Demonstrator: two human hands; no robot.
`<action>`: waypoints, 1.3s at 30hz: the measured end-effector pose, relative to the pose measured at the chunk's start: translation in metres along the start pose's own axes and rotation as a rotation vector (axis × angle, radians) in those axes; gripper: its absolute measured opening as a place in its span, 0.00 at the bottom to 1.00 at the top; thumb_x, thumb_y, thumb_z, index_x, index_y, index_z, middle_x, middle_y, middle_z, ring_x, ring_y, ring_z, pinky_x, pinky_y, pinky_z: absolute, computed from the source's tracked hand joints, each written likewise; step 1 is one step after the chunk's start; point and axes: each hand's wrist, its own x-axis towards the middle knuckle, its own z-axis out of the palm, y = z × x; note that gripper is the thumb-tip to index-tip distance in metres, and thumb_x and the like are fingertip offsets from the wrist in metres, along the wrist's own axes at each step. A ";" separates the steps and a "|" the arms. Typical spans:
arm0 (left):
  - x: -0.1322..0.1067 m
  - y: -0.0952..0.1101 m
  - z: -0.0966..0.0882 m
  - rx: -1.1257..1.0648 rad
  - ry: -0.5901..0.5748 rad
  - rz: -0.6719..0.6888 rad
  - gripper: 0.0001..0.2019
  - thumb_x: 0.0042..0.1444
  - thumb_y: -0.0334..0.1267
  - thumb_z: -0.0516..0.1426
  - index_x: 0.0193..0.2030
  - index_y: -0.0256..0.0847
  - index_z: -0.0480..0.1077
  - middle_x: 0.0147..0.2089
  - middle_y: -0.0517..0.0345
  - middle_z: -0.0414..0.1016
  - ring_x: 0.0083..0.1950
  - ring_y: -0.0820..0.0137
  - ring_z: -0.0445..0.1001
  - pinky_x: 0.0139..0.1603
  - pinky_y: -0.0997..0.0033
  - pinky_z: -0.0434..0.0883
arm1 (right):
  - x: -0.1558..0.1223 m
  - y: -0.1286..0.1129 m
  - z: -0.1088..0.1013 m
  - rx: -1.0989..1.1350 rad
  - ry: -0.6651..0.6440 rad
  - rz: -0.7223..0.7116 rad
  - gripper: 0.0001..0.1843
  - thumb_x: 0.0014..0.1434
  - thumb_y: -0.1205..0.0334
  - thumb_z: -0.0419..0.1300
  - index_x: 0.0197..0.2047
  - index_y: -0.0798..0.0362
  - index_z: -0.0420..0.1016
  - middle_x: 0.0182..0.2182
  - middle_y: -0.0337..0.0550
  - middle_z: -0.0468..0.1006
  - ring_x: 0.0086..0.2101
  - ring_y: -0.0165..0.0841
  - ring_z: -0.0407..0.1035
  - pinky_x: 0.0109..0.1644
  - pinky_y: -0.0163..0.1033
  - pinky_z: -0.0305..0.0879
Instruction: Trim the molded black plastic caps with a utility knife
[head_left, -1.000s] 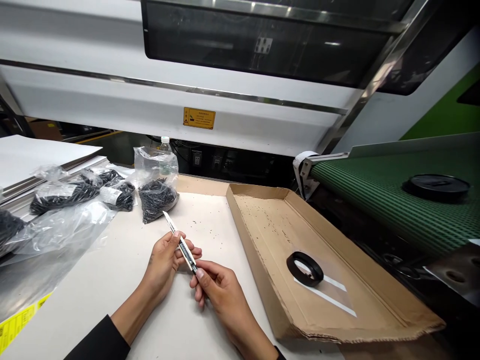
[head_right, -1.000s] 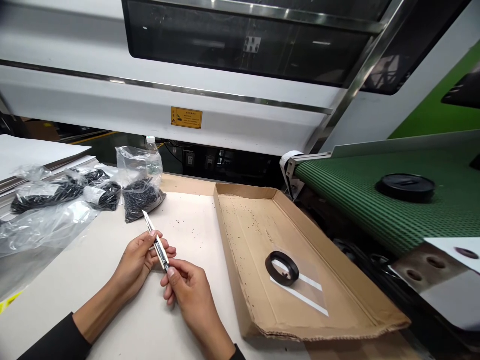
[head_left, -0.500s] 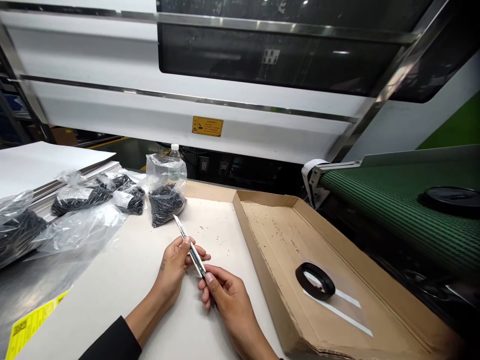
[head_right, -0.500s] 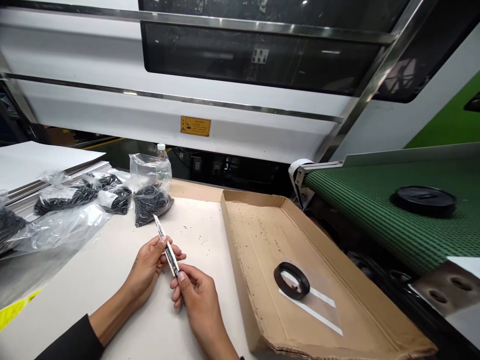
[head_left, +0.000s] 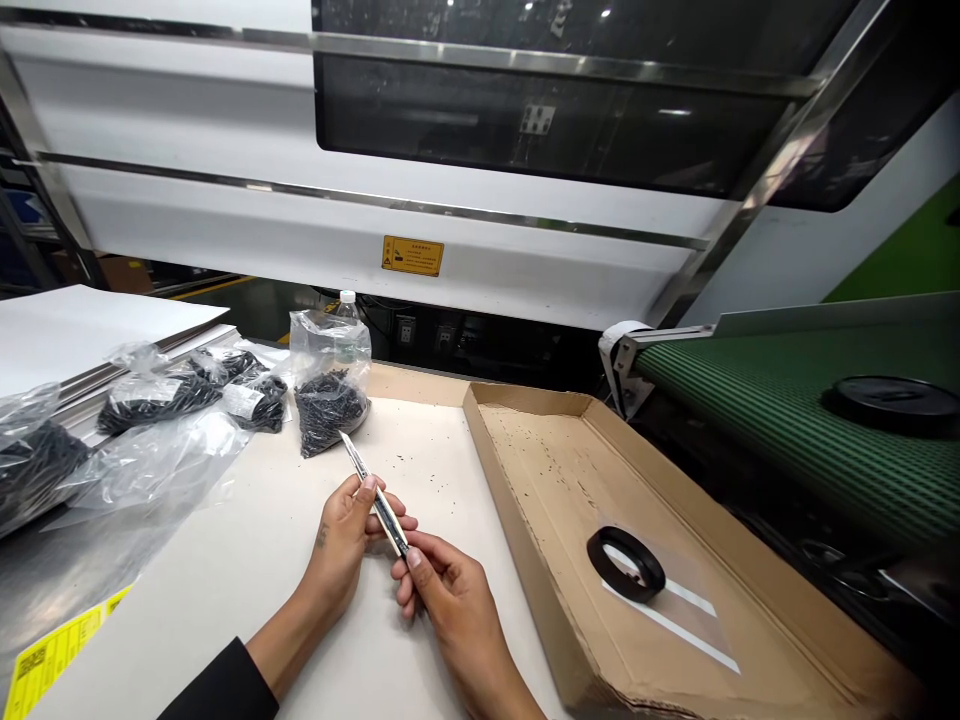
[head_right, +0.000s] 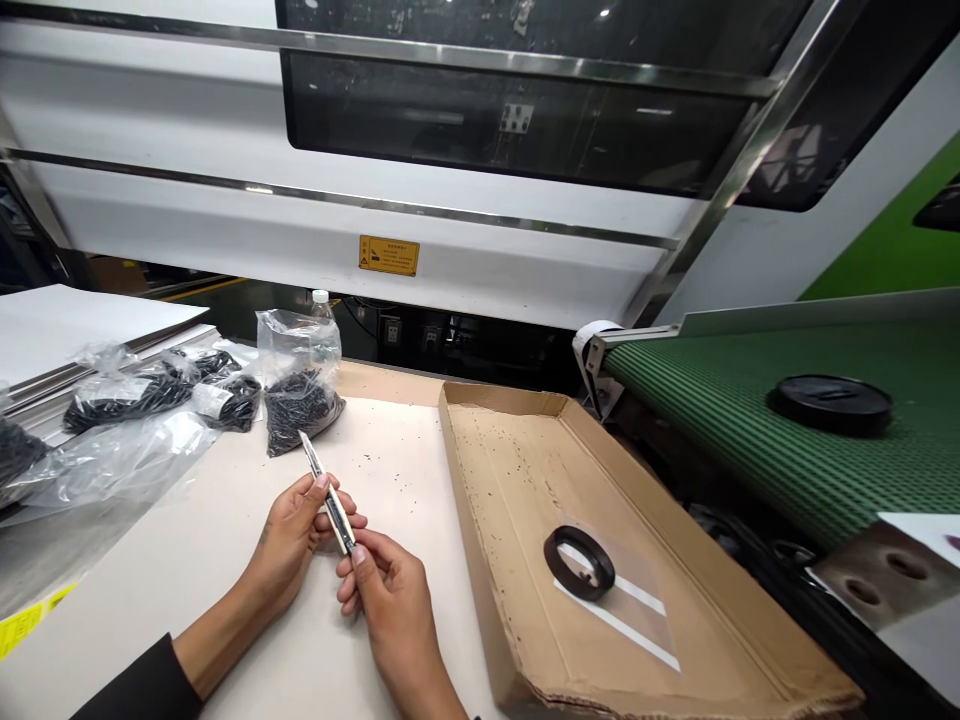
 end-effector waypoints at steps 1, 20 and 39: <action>0.000 0.001 0.000 -0.020 -0.007 -0.009 0.15 0.59 0.49 0.56 0.41 0.38 0.64 0.32 0.54 0.76 0.33 0.62 0.79 0.32 0.67 0.75 | 0.000 0.000 0.000 0.000 -0.007 0.001 0.22 0.60 0.48 0.62 0.47 0.59 0.74 0.30 0.45 0.76 0.24 0.29 0.67 0.28 0.36 0.64; -0.003 0.004 -0.001 -0.389 -0.119 -0.148 0.02 0.58 0.31 0.54 0.39 0.39 0.67 0.34 0.56 0.71 0.41 0.64 0.75 0.49 0.61 0.71 | 0.000 0.005 0.001 -0.037 0.041 -0.014 0.28 0.58 0.45 0.62 0.49 0.62 0.72 0.30 0.46 0.74 0.24 0.31 0.68 0.28 0.37 0.65; -0.008 0.011 0.000 -0.127 -0.122 -0.094 0.11 0.61 0.35 0.57 0.46 0.39 0.59 0.38 0.49 0.78 0.49 0.56 0.76 0.50 0.59 0.72 | 0.000 0.002 -0.003 -0.065 0.059 -0.056 0.22 0.60 0.49 0.60 0.47 0.60 0.75 0.29 0.44 0.74 0.24 0.28 0.66 0.25 0.33 0.62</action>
